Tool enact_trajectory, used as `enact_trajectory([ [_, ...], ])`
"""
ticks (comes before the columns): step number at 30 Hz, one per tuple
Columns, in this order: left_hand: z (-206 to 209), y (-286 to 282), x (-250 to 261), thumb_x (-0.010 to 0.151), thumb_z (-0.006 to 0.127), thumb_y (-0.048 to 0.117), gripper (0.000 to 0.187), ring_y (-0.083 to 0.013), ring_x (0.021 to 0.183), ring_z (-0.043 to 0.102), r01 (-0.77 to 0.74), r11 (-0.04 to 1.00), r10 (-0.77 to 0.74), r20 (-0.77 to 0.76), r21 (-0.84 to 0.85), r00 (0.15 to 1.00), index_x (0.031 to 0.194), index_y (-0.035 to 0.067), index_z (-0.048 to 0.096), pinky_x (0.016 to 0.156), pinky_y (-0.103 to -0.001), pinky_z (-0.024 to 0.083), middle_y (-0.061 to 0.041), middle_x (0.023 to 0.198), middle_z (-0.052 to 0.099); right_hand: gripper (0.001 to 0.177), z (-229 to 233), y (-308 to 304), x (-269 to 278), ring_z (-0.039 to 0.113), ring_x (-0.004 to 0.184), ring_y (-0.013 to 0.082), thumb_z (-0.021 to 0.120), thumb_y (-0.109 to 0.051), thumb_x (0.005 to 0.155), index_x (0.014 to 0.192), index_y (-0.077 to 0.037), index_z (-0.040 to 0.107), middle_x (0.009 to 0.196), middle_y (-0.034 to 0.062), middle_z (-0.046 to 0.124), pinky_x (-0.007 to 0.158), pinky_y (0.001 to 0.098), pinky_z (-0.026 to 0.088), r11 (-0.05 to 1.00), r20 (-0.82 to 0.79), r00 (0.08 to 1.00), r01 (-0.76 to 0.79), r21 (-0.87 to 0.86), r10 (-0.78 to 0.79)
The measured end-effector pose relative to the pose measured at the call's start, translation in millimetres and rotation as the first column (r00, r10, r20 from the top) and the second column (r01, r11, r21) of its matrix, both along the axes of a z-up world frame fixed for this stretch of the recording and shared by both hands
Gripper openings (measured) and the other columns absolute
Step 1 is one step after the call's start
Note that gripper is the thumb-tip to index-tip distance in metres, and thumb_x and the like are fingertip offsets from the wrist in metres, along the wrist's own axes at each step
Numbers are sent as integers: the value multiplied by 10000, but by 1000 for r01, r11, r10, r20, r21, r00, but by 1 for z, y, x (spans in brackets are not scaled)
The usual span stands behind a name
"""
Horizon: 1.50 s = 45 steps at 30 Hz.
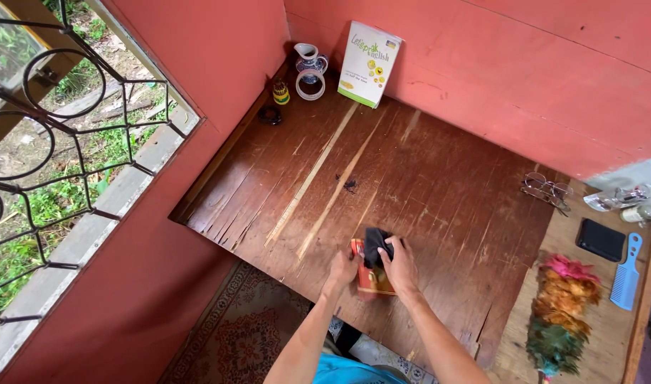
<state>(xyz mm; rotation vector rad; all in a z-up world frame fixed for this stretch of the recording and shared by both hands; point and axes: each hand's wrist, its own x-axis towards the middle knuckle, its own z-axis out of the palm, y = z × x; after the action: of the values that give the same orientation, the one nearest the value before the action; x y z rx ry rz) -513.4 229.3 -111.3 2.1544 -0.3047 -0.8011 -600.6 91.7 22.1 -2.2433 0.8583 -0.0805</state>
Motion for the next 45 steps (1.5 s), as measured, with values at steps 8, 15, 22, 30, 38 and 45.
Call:
enact_trajectory([
  [8,25,-8,17,1003,567,81,284,-133,1017,630,-193,734,101,-177,-651,979,1277,21,614,938,-321,525,-37,1099,702,447,52,18,22,555,1250,330,724,-197,895,1338,-198,666,1430,100,581,1048,527,404,947,174,975,-80,-312,139],
  [15,241,39,94,1026,538,70,328,-148,940,594,-139,750,54,-150,-646,987,1351,21,543,762,-337,529,-56,1107,649,452,157,29,96,556,1324,341,741,-120,854,1301,-162,690,1483,119,556,1096,482,444,910,512,806,-77,-407,296],
  [22,322,97,151,875,526,-66,463,-87,1055,649,77,633,106,185,-770,977,1330,16,545,913,-282,559,-47,1135,697,520,231,95,163,552,1314,350,750,-37,777,1279,-165,706,1426,138,569,1085,499,449,799,563,658,-100,-592,499],
  [30,339,147,198,838,657,7,420,-229,648,648,-130,903,313,419,-409,852,1245,106,689,648,-380,529,-145,757,684,521,226,148,223,571,1289,343,731,-21,768,1261,-187,708,1431,116,557,1130,510,447,820,571,679,-81,-566,461],
  [38,332,162,220,878,700,76,289,-216,632,640,-47,894,264,438,-446,859,1166,63,678,623,-359,514,-149,758,690,531,194,151,253,552,1307,349,790,-112,781,1283,-173,628,1426,142,539,1158,564,420,795,551,698,-44,-605,458],
  [45,345,166,236,939,670,51,159,-99,858,715,-10,828,193,268,-560,944,1089,1,658,758,-308,580,-56,958,769,528,178,101,257,620,1219,242,762,-250,864,1361,-166,606,1344,91,634,1094,468,467,956,547,790,-169,-240,276],
])
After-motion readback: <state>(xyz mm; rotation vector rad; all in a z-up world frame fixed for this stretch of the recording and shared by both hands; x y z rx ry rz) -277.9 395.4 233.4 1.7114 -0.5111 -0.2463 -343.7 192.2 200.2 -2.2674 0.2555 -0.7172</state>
